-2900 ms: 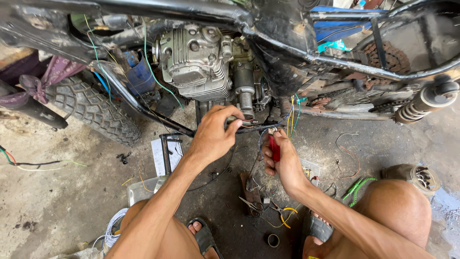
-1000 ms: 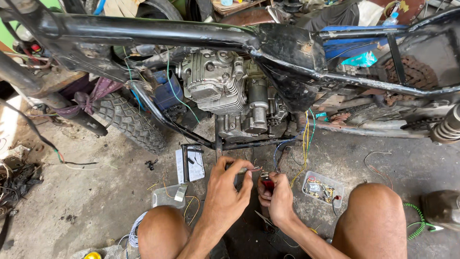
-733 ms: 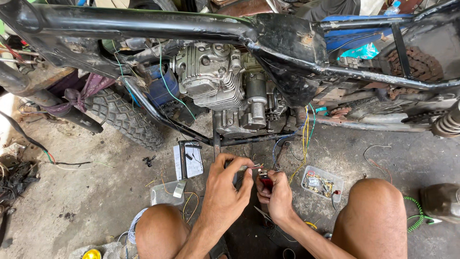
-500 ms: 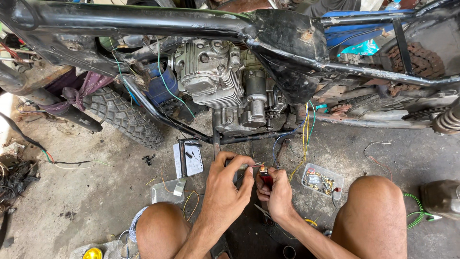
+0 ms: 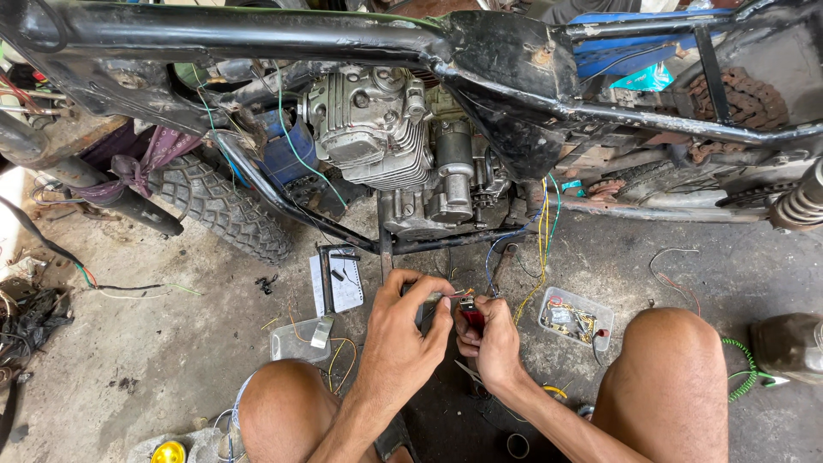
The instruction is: The person is repairing the electrical wiring of a motorcycle. They strip the insulation from several wires using pliers, twist the exposed ends together, and then use a lighter to heat-shrink the insulation over the connections.
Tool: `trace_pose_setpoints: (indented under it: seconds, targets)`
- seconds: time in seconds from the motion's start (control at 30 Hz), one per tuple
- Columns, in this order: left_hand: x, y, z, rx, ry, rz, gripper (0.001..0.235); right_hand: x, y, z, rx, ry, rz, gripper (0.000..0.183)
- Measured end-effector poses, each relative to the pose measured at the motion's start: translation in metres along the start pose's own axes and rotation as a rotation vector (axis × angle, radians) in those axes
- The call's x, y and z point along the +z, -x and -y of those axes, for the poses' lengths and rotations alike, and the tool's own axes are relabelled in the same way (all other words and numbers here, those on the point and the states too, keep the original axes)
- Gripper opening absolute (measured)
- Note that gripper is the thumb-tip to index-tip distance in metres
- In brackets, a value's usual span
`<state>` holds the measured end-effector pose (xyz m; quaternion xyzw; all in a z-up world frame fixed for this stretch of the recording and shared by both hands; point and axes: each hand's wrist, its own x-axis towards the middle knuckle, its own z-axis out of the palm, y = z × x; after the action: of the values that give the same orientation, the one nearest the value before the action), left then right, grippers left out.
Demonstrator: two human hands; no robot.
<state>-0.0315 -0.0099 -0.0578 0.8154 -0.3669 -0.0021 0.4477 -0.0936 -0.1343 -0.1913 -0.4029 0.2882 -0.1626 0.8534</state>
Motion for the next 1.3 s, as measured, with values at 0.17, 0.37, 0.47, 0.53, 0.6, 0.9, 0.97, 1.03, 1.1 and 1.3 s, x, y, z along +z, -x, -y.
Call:
trace_pose_setpoints:
  seconds: [0.17, 0.37, 0.47, 0.53, 0.6, 0.9, 0.97, 1.03, 1.1, 1.3]
  targets:
    - [-0.0009, 0.0008, -0.0018, 0.001, 0.002, 0.006, 0.016, 0.0018, 0.0038, 0.0038, -0.003, 0.009, 0.0, 0.032]
    - [-0.0021, 0.0005, -0.0023, 0.005, 0.01, 0.008, 0.016, 0.0023, 0.0046, 0.0053, 0.004, 0.026, -0.019, 0.036]
    - [-0.0032, 0.001, -0.0033, 0.003, 0.007, 0.015, 0.015, 0.0028, 0.0048, 0.0063, 0.007, 0.033, -0.022, 0.037]
    - [-0.0036, 0.0013, -0.0042, 0.002, 0.007, 0.018, 0.015, 0.0023, 0.0041, 0.0053, 0.004, 0.047, -0.013, 0.037]
    - [-0.0037, 0.0017, -0.0045, -0.011, -0.006, 0.031, 0.015, 0.0008, 0.0023, 0.0014, -0.011, 0.021, -0.064, 0.031]
    - [-0.0017, 0.0014, -0.0012, 0.006, -0.021, 0.025, 0.017, -0.0007, 0.0015, 0.0, -0.005, 0.009, -0.059, 0.032]
    - [-0.0016, 0.0012, -0.0013, 0.005, -0.018, 0.025, 0.016, -0.0014, 0.0012, 0.0, -0.005, 0.022, -0.037, 0.034]
    - [-0.0016, 0.0008, -0.0015, 0.004, -0.016, 0.024, 0.016, -0.0023, 0.0007, -0.0006, -0.005, 0.036, -0.015, 0.035]
    - [-0.0019, 0.0002, -0.0018, 0.011, -0.011, 0.024, 0.015, -0.0027, -0.0002, -0.0019, -0.008, 0.017, -0.03, 0.033]
    - [-0.0004, -0.0001, 0.0011, 0.009, -0.019, 0.025, 0.015, -0.0015, -0.0004, -0.0007, -0.007, 0.012, -0.056, 0.034]
